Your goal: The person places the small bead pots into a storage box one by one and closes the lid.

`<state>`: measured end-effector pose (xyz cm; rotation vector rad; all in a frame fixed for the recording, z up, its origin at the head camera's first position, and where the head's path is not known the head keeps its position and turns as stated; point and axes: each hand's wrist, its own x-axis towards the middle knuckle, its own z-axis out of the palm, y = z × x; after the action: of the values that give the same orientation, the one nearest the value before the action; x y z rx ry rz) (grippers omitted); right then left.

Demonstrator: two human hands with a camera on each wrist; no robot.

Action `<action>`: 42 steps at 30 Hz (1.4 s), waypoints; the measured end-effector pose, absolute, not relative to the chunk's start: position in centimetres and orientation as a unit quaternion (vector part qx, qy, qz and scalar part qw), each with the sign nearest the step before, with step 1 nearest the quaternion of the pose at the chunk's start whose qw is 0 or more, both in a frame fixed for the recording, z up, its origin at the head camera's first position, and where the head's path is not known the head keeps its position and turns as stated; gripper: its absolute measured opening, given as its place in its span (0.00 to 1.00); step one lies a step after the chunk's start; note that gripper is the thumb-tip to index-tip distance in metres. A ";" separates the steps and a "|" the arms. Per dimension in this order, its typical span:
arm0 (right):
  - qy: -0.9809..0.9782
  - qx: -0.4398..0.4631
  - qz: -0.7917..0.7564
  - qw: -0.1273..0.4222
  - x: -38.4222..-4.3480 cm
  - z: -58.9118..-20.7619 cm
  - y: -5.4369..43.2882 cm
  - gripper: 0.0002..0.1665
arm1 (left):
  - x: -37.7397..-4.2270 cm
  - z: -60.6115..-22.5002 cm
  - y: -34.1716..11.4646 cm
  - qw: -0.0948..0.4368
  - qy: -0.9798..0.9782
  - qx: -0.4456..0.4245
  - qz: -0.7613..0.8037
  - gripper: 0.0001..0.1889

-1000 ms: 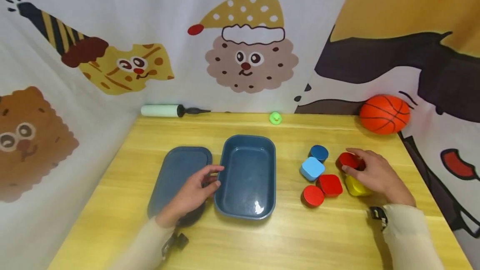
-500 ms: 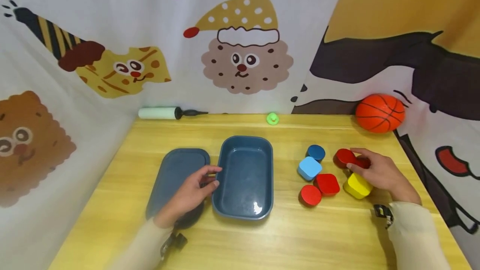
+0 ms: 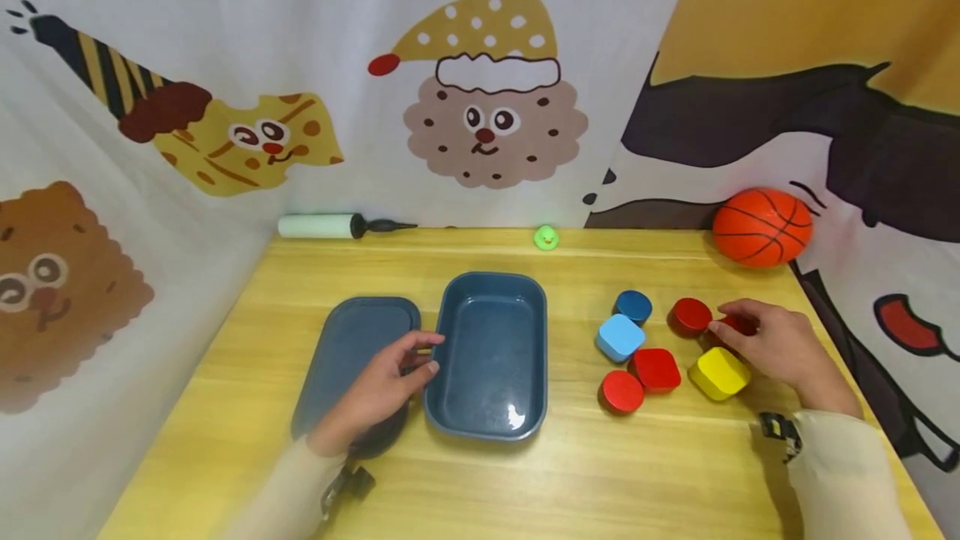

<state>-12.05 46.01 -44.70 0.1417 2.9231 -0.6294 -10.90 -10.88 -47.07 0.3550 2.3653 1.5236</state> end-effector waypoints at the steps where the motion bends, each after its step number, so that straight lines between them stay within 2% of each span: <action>1: 0.974 0.048 -0.209 0.071 -12.0 -44.6 46.0 0.38 | -10.9 -47.1 -10.9 0.152 0.825 0.123 0.531 0.21; 5: 0.977 0.043 -0.204 0.050 -12.0 -44.4 45.7 0.34 | -10.8 -47.0 -10.9 0.151 0.824 0.121 0.533 0.21; 23: 0.972 0.006 -0.232 0.030 -12.3 -43.2 43.2 0.48 | -10.8 -47.2 -11.0 0.155 0.821 0.116 0.537 0.21; 27: 0.967 -0.015 -0.254 0.020 -12.5 -43.0 42.1 0.46 | -10.8 -47.3 -11.0 0.155 0.821 0.117 0.537 0.21; 39: 0.948 -0.105 -0.293 -0.072 -13.7 -42.7 37.7 0.38 | -11.0 -47.6 -10.9 0.153 0.818 0.112 0.543 0.22; 42: 0.938 -0.121 -0.314 -0.079 -14.1 -42.8 36.6 0.37 | -11.0 -47.7 -10.9 0.153 0.817 0.113 0.544 0.22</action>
<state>-14.06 36.59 -42.77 -0.4019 3.1063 -1.0389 -11.02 -10.92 -47.68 0.3232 2.3444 1.5605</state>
